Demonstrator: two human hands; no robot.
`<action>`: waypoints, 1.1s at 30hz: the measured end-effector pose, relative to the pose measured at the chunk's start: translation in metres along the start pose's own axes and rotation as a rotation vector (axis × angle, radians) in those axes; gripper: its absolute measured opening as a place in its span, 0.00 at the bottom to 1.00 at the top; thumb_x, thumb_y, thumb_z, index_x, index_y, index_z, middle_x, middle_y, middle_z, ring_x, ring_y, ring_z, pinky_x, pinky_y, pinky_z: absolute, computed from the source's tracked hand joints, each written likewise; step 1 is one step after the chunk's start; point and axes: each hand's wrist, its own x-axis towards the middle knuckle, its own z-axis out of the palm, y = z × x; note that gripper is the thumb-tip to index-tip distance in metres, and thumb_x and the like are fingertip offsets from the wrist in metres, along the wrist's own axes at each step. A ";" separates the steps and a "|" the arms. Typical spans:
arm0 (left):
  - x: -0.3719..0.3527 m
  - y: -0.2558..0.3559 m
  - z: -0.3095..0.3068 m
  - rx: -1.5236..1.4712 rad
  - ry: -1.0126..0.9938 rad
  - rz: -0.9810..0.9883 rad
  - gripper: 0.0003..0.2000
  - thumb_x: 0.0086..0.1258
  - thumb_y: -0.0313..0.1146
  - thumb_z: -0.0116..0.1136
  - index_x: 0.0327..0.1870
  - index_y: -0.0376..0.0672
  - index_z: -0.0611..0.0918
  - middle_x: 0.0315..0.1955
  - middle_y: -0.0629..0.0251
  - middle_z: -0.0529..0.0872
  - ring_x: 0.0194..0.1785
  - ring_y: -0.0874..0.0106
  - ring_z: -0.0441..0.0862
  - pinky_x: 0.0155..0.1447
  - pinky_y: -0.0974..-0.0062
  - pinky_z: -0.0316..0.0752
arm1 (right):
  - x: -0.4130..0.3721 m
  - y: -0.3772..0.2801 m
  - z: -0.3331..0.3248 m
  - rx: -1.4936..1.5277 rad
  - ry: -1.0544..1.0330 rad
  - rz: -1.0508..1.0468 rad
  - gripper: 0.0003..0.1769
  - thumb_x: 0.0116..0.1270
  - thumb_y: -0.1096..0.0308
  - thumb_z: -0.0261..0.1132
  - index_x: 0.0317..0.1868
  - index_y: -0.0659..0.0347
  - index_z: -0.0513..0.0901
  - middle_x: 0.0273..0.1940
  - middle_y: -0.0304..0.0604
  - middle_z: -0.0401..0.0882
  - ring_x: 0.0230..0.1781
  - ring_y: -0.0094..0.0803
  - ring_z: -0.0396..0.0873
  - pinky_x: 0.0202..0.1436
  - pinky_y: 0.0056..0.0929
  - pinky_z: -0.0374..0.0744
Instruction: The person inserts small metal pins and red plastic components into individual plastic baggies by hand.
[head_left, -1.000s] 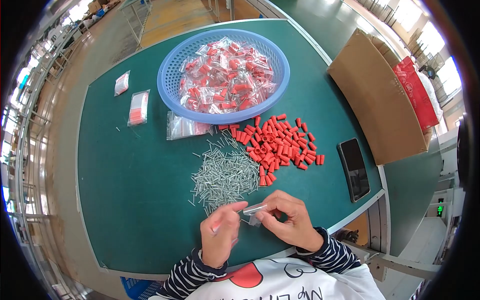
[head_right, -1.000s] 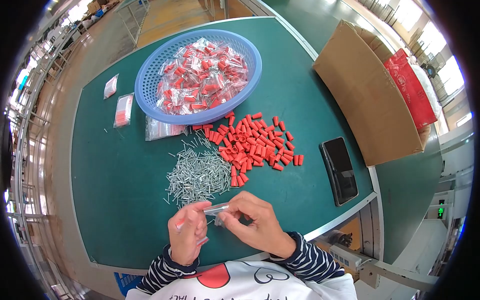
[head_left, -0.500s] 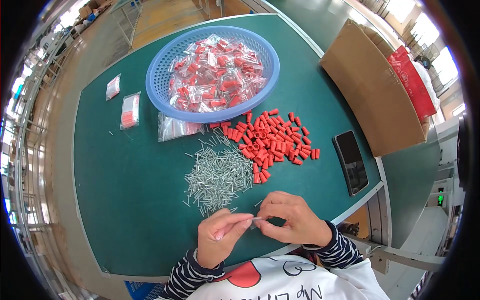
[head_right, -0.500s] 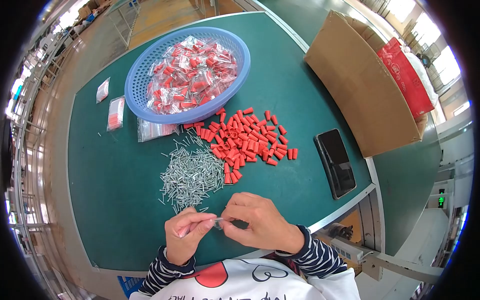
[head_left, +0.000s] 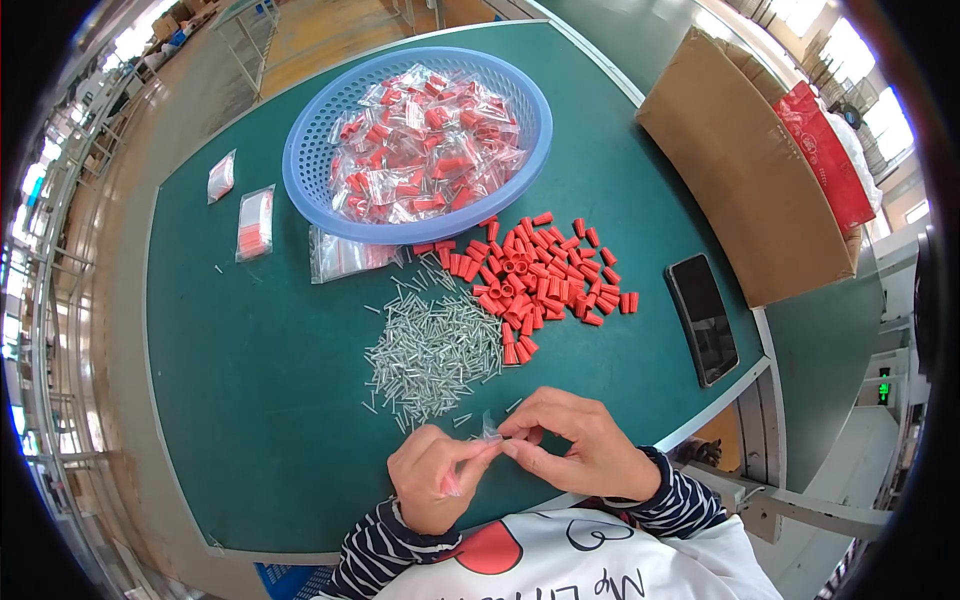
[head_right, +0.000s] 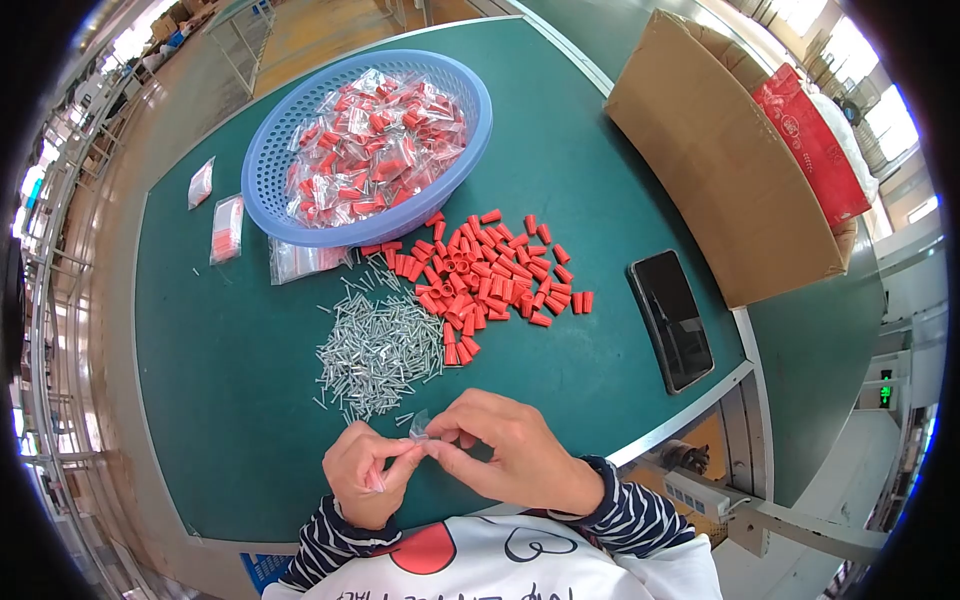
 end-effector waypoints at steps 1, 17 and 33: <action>-0.002 -0.002 0.000 0.013 -0.006 0.017 0.12 0.47 0.22 0.79 0.29 0.43 0.84 0.19 0.69 0.75 0.19 0.79 0.68 0.22 0.78 0.58 | 0.000 0.001 0.001 -0.010 0.001 0.006 0.06 0.63 0.73 0.70 0.39 0.64 0.85 0.31 0.41 0.79 0.29 0.29 0.81 0.28 0.24 0.78; 0.003 0.007 -0.003 -0.147 -0.145 -0.242 0.06 0.56 0.19 0.68 0.34 0.36 0.87 0.21 0.68 0.75 0.21 0.81 0.68 0.25 0.80 0.60 | 0.000 0.002 0.007 -0.323 0.017 -0.185 0.05 0.55 0.72 0.70 0.32 0.59 0.82 0.31 0.38 0.80 0.30 0.36 0.79 0.35 0.34 0.75; 0.000 0.005 -0.003 -0.256 -0.100 -0.345 0.03 0.58 0.17 0.66 0.30 0.33 0.83 0.23 0.70 0.73 0.24 0.84 0.66 0.27 0.82 0.57 | -0.008 0.001 0.012 -0.446 -0.013 -0.351 0.17 0.50 0.78 0.70 0.43 0.60 0.82 0.40 0.42 0.78 0.35 0.39 0.76 0.40 0.35 0.75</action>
